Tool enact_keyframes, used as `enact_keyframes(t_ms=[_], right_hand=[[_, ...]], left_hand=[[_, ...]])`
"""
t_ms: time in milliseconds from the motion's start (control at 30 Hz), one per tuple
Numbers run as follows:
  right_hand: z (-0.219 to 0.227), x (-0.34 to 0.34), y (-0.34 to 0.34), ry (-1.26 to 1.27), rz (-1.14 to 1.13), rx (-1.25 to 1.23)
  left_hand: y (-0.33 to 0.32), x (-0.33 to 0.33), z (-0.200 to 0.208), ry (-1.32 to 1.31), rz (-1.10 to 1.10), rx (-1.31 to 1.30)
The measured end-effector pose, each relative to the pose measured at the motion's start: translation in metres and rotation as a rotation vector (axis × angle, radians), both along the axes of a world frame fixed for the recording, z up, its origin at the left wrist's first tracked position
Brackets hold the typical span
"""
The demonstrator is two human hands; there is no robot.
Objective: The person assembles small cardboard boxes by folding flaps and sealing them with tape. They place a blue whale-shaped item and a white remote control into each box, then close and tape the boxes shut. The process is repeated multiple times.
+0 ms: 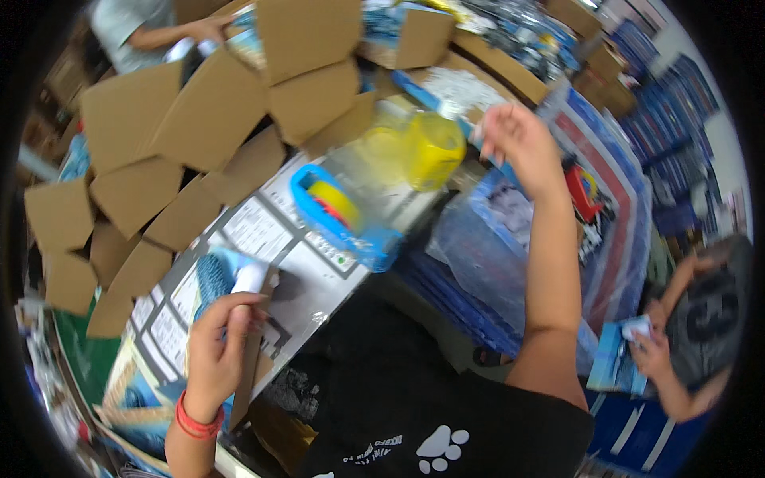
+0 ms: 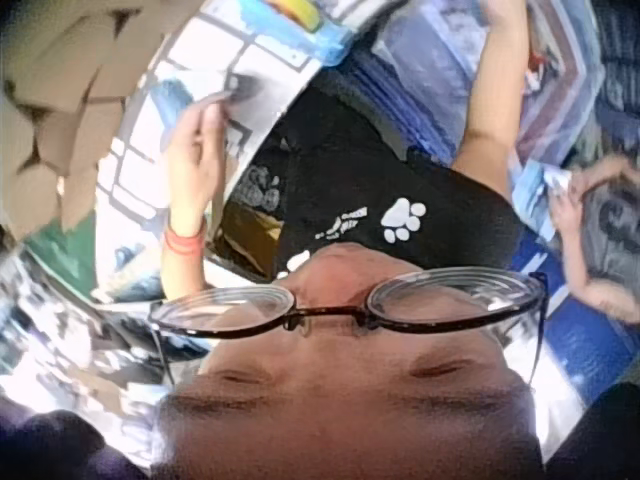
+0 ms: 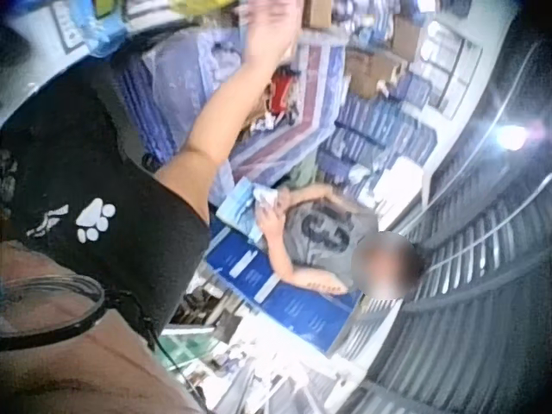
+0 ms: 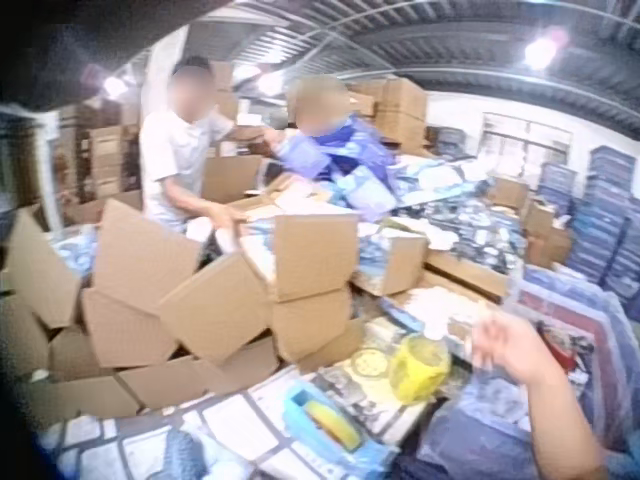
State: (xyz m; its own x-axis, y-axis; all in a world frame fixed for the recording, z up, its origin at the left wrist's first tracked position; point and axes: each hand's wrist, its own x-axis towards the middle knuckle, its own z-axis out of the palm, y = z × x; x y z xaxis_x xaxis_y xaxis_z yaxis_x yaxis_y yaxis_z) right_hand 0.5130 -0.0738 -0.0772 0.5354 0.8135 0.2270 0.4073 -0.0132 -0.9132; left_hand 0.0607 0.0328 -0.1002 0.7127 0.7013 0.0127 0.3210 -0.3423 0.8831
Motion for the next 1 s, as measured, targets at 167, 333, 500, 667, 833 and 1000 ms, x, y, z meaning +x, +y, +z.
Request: enact_keyframes(t_ms=[167, 333, 500, 667, 833, 1000], right_hand=[[-0.017, -0.183, 0.022, 0.116, 0.958, 0.074], [-0.073, -0.270, 0.038, 0.860, 1.110, 0.145], [-0.083, -0.304, 0.033, 0.507, 0.860, 0.279], [-0.071, -0.286, 0.037, 0.133, 1.001, 0.368], [-0.069, -0.272, 0.036, -0.146, 0.916, 0.398], [-0.067, -0.265, 0.031, -0.291, 0.851, 0.340]], left_hand=[[-0.026, 0.001, 0.004, -0.024, -0.138, -0.220], [-0.044, -0.025, -0.011, -0.051, -0.092, 0.236], [-0.050, -0.042, -0.010, -0.041, 0.136, 0.239], [-0.041, -0.043, 0.004, -0.094, 0.058, 0.140], [-0.030, -0.039, 0.012, -0.006, -0.078, 0.016], [-0.021, -0.033, 0.011, 0.092, -0.114, -0.006]])
